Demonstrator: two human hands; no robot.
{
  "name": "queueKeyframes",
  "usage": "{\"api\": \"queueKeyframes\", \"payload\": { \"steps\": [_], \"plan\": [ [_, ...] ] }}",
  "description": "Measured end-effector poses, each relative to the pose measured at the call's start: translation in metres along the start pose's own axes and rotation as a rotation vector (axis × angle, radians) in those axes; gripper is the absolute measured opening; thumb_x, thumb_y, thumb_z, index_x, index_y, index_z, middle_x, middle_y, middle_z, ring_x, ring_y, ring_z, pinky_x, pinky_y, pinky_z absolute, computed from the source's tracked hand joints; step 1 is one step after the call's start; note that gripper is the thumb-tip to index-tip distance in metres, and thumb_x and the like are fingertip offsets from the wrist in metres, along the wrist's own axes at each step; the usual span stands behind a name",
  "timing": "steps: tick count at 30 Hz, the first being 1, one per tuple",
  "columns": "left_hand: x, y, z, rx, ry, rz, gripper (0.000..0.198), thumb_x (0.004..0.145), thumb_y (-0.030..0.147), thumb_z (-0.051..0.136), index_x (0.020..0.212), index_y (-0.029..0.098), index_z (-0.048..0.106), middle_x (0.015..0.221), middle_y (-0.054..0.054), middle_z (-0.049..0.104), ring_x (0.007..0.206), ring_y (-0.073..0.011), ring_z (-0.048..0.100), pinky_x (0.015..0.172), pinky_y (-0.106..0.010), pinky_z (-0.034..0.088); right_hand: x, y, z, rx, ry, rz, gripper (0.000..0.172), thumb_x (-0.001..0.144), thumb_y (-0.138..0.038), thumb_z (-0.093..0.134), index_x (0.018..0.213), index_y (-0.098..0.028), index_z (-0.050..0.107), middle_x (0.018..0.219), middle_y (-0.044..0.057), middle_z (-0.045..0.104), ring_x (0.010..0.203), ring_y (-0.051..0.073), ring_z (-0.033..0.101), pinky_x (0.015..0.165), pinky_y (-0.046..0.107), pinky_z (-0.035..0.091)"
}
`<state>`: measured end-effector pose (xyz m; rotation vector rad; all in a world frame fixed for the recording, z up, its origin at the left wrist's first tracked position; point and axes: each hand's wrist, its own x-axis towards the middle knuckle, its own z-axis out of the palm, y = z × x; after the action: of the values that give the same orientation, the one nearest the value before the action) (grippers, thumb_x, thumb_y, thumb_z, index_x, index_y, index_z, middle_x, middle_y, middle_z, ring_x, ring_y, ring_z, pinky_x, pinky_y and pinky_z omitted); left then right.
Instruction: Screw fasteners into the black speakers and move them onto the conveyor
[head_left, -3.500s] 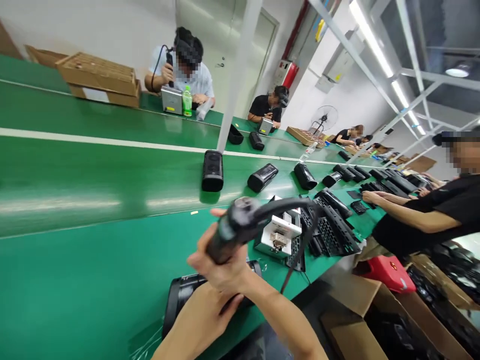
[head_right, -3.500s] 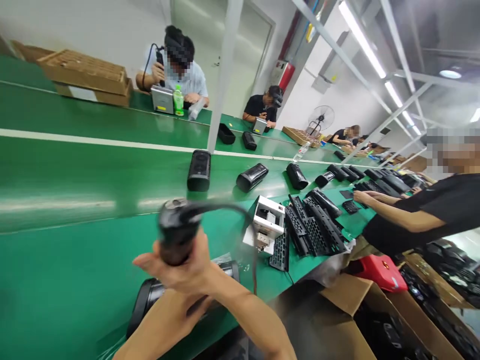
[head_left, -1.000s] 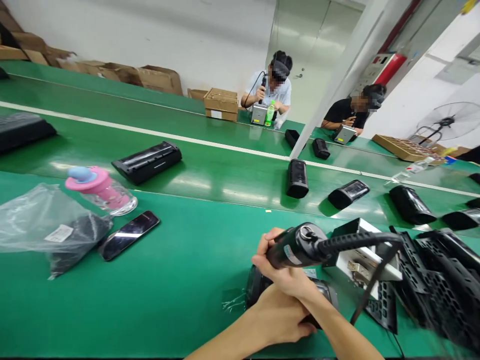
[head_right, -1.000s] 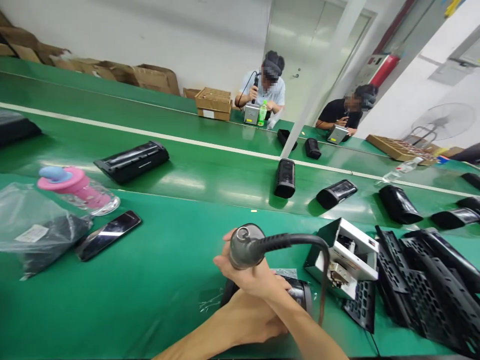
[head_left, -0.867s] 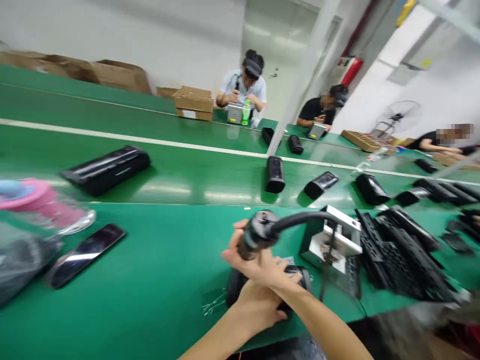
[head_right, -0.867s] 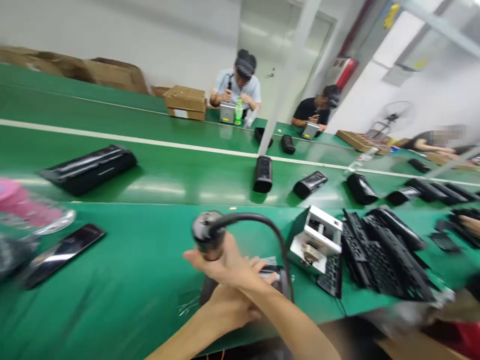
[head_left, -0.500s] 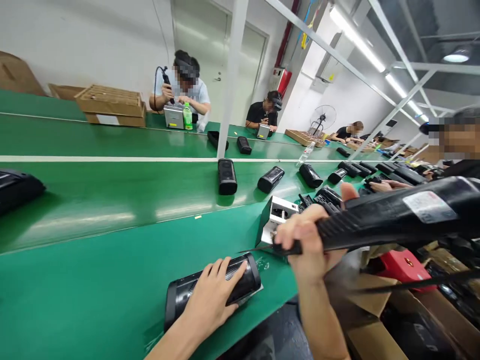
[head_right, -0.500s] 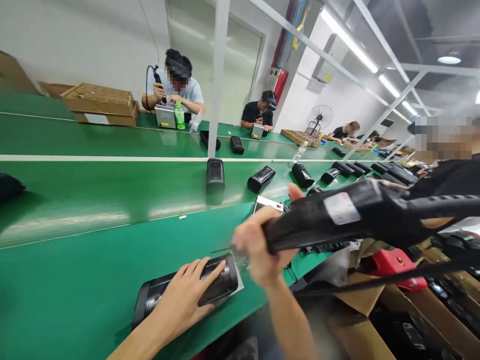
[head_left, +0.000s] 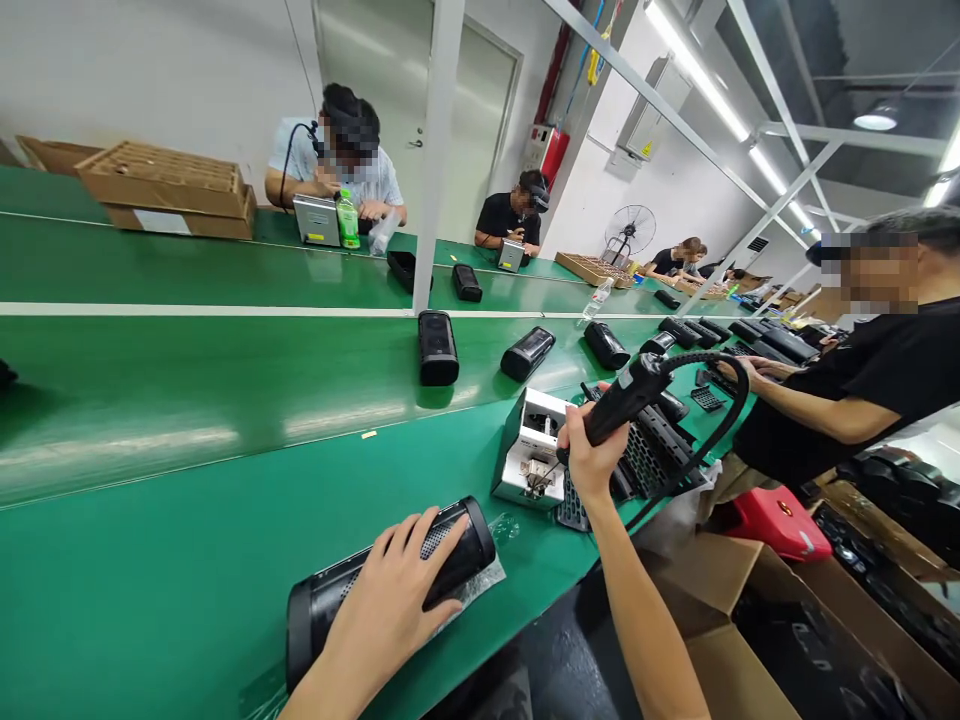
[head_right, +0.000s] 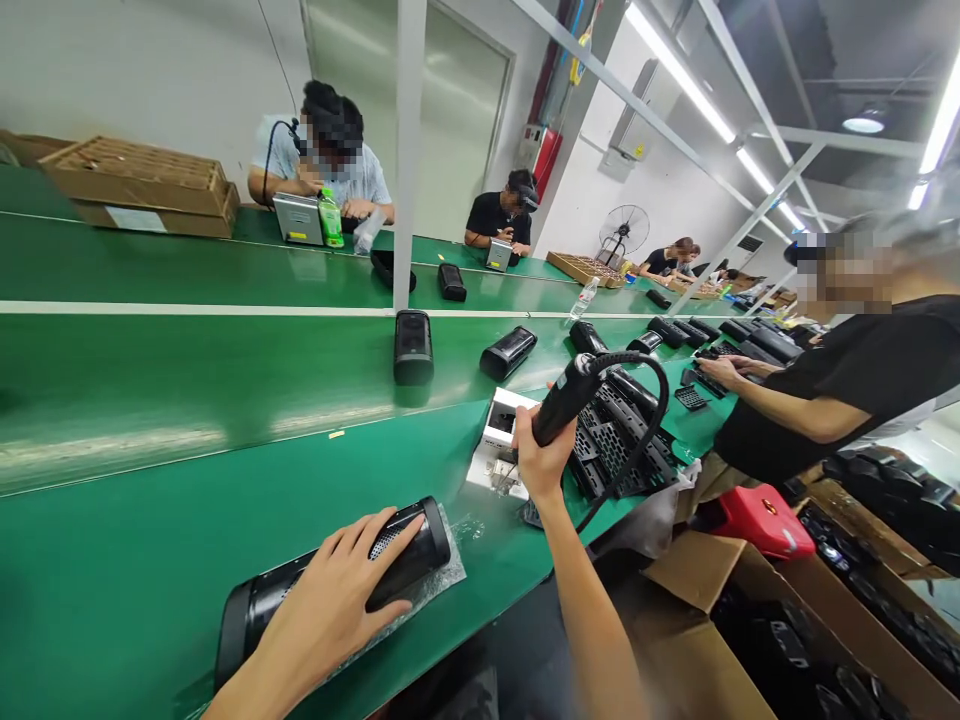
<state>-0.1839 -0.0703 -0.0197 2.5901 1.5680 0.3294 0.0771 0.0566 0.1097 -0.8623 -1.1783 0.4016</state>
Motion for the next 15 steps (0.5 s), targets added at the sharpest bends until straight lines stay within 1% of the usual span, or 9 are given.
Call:
{"api": "queueKeyframes", "payload": {
  "steps": [3, 6, 8, 10, 13, 15],
  "plan": [
    [0.003, 0.008, -0.013, 0.025, -0.059, -0.039, 0.085, 0.098, 0.04, 0.083, 0.174, 0.039, 0.044, 0.171, -0.017, 0.055, 0.148, -0.0471, 0.061, 0.117, -0.066, 0.055, -0.01, 0.003, -0.002, 0.007, -0.051, 0.065, 0.047, 0.096, -0.035, 0.082, 0.133, -0.024, 0.055, 0.066, -0.013, 0.056, 0.042, 0.012, 0.053, 0.048, 0.027, 0.049],
    [0.005, 0.012, -0.017, 0.035, -0.063, -0.044, 0.084, 0.098, 0.04, 0.085, 0.173, 0.038, 0.046, 0.17, -0.019, 0.056, 0.147, -0.0469, 0.061, 0.116, -0.066, 0.056, -0.031, -0.009, -0.011, 0.036, -0.109, 0.145, 0.046, 0.095, -0.033, 0.083, 0.131, -0.025, 0.056, 0.066, -0.013, 0.055, 0.039, 0.011, 0.051, 0.041, 0.026, 0.047],
    [0.004, 0.013, -0.016, 0.037, -0.047, -0.035, 0.088, 0.095, 0.04, 0.088, 0.173, 0.037, 0.047, 0.169, -0.019, 0.057, 0.147, -0.0469, 0.061, 0.116, -0.065, 0.056, -0.049, -0.029, -0.016, 0.07, -0.118, 0.173, 0.044, 0.097, -0.033, 0.082, 0.132, -0.027, 0.056, 0.066, -0.014, 0.053, 0.037, 0.01, 0.048, 0.039, 0.024, 0.046],
    [0.003, 0.013, -0.014, 0.043, -0.024, -0.018, 0.09, 0.093, 0.04, 0.091, 0.172, 0.036, 0.048, 0.168, -0.02, 0.058, 0.145, -0.0467, 0.062, 0.117, -0.065, 0.056, -0.065, -0.054, -0.019, 0.145, -0.119, 0.175, 0.043, 0.101, -0.029, 0.079, 0.136, -0.031, 0.054, 0.066, -0.014, 0.052, 0.037, 0.009, 0.047, 0.039, 0.022, 0.047],
    [0.002, 0.013, -0.011, 0.059, 0.009, -0.005, 0.089, 0.093, 0.04, 0.091, 0.172, 0.035, 0.05, 0.166, -0.021, 0.059, 0.143, -0.0458, 0.064, 0.115, -0.064, 0.057, -0.08, -0.086, -0.015, 0.276, -0.159, 0.117, 0.042, 0.106, -0.023, 0.075, 0.141, -0.035, 0.055, 0.067, -0.014, 0.055, 0.04, 0.007, 0.049, 0.043, 0.02, 0.051],
    [0.002, 0.013, -0.01, 0.068, 0.026, -0.005, 0.089, 0.093, 0.039, 0.091, 0.172, 0.035, 0.049, 0.165, -0.021, 0.06, 0.142, -0.0452, 0.064, 0.115, -0.064, 0.057, -0.084, -0.097, -0.01, 0.311, -0.202, 0.076, 0.04, 0.107, -0.022, 0.074, 0.141, -0.036, 0.056, 0.067, -0.013, 0.056, 0.042, 0.007, 0.05, 0.046, 0.02, 0.053]
  ]
}}
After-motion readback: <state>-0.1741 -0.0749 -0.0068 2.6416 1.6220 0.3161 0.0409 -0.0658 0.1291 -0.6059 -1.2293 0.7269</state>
